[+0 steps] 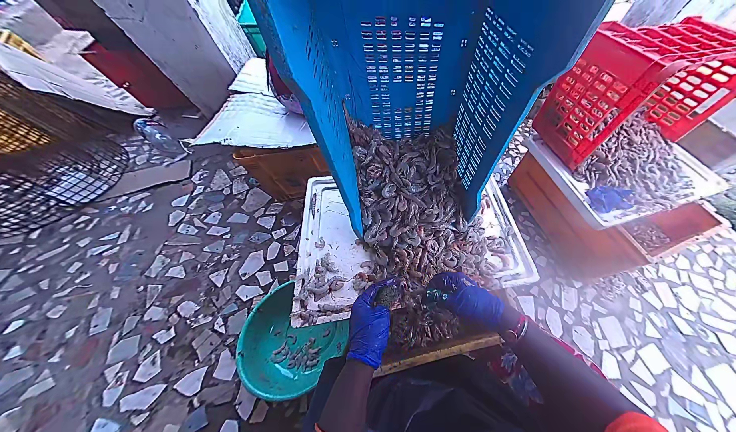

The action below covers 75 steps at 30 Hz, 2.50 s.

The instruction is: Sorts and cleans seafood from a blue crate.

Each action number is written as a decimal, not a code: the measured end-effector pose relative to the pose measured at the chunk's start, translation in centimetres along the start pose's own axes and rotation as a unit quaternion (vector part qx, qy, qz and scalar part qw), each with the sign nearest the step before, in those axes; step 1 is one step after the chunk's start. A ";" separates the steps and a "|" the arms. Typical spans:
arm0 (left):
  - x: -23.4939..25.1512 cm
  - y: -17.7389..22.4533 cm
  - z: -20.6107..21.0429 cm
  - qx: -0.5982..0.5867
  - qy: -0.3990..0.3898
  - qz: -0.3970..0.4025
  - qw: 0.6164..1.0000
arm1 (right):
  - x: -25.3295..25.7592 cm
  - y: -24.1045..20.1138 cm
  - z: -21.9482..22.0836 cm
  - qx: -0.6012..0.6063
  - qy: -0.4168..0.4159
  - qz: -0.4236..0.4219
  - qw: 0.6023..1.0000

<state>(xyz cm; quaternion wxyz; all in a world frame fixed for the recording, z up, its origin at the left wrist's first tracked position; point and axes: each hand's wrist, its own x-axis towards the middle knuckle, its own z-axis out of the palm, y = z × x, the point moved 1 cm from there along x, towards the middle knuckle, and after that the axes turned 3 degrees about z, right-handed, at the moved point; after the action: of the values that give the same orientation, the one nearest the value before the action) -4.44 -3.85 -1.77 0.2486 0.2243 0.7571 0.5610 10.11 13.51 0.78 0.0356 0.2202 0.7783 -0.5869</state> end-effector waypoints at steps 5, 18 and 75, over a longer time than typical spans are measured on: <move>-0.9 -0.2 1.0 0.100 -0.127 0.099 0.982 | 0.0 -0.2 0.9 0.101 0.005 0.018 0.995; -1.2 0.3 0.9 -0.115 -0.099 -0.016 0.988 | 0.7 0.3 1.3 -0.209 0.002 -0.004 0.978; 0.2 1.2 0.5 0.159 -0.172 0.018 0.972 | 1.5 -2.6 3.2 -0.159 0.036 0.157 0.974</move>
<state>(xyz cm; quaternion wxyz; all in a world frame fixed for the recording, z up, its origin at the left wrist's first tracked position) -4.19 -2.98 -0.74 0.3264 0.3680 0.7782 0.3905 7.09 10.40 1.69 0.1338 0.3519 0.8182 -0.4346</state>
